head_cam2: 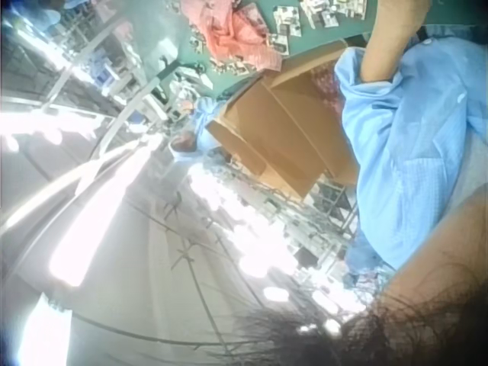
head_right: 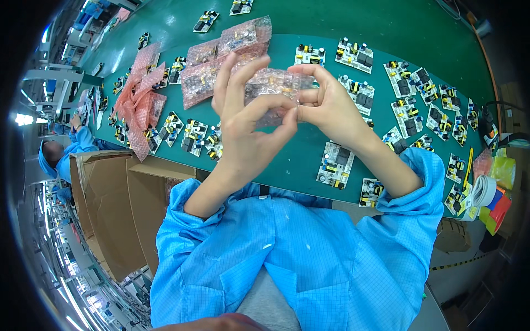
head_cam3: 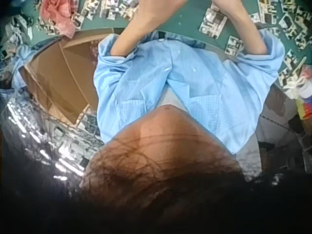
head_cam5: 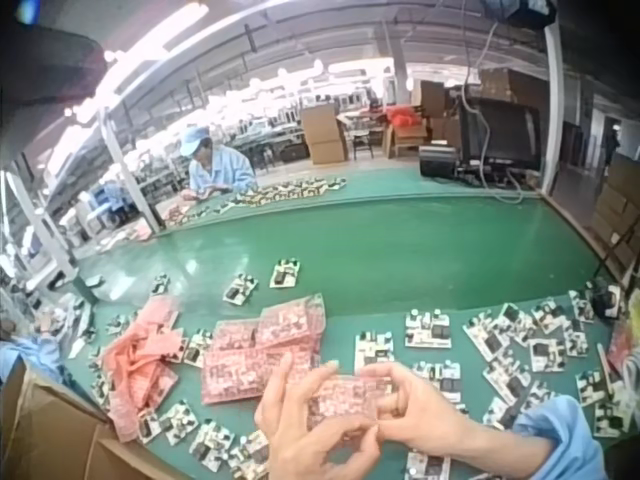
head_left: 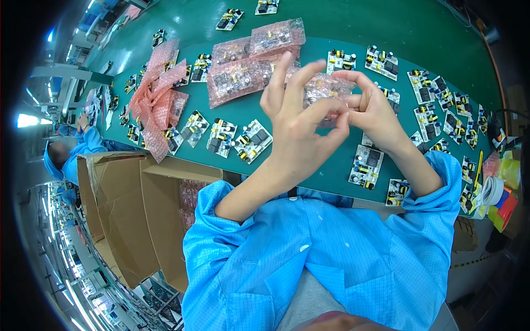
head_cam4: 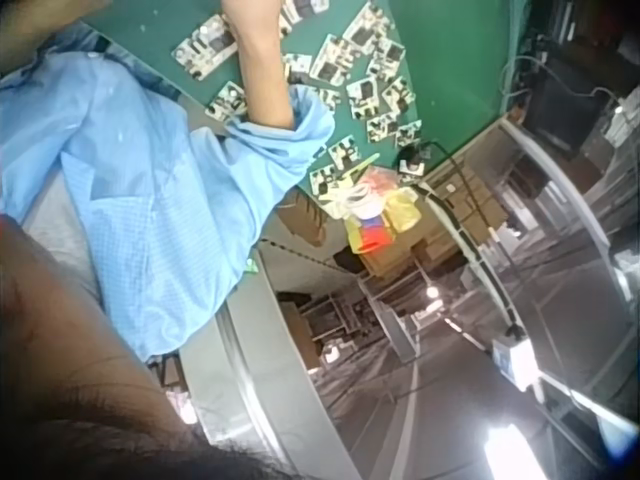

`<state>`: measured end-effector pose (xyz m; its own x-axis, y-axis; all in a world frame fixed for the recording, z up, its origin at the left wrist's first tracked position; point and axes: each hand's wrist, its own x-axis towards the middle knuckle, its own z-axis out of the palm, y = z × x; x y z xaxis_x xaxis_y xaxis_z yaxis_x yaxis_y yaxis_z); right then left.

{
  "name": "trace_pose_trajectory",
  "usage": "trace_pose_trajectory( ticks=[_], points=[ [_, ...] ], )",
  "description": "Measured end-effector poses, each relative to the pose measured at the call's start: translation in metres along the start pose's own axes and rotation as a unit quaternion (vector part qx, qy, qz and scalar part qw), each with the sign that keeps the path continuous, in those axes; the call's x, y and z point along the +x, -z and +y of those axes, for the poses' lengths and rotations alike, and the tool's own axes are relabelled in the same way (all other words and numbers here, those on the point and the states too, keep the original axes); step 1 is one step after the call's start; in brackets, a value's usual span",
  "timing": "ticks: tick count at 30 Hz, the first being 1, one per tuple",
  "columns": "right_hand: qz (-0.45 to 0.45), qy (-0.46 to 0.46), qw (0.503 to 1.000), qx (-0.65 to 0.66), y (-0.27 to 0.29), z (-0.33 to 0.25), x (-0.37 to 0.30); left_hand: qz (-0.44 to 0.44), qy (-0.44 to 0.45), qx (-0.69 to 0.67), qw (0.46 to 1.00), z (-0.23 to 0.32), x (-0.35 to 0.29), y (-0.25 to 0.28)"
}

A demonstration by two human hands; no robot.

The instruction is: Packaging electronic circuit boards into anti-static bubble wrap bags at a manual assembly station.

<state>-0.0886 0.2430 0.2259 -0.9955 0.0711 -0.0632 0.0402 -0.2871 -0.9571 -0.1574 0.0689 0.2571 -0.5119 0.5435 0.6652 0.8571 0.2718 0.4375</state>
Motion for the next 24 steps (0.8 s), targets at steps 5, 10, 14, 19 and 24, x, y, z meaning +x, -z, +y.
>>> trace_pose_trajectory(
  ticks=[5,10,14,19,24],
  points=[
    [-0.01,-0.03,0.999,0.011,-0.005,-0.012,-0.002,0.037,0.002,-0.064,0.997,-0.011,0.003,0.016],
    [-0.029,-0.035,0.999,0.014,-0.001,-0.008,0.0,-0.042,0.268,-0.418,0.867,-0.02,-0.006,0.012],
    [-0.031,-0.039,0.999,0.016,0.0,-0.004,0.001,-0.099,0.223,-0.348,0.905,-0.046,-0.007,0.01],
    [-0.003,-0.021,0.999,-0.038,0.0,-0.016,-0.001,-0.056,0.298,-0.409,0.861,-0.089,0.024,0.009],
    [-0.011,-0.009,0.998,-0.065,-0.002,-0.02,-0.004,-0.041,0.331,-0.262,0.905,-0.16,0.039,-0.012]
  ],
)
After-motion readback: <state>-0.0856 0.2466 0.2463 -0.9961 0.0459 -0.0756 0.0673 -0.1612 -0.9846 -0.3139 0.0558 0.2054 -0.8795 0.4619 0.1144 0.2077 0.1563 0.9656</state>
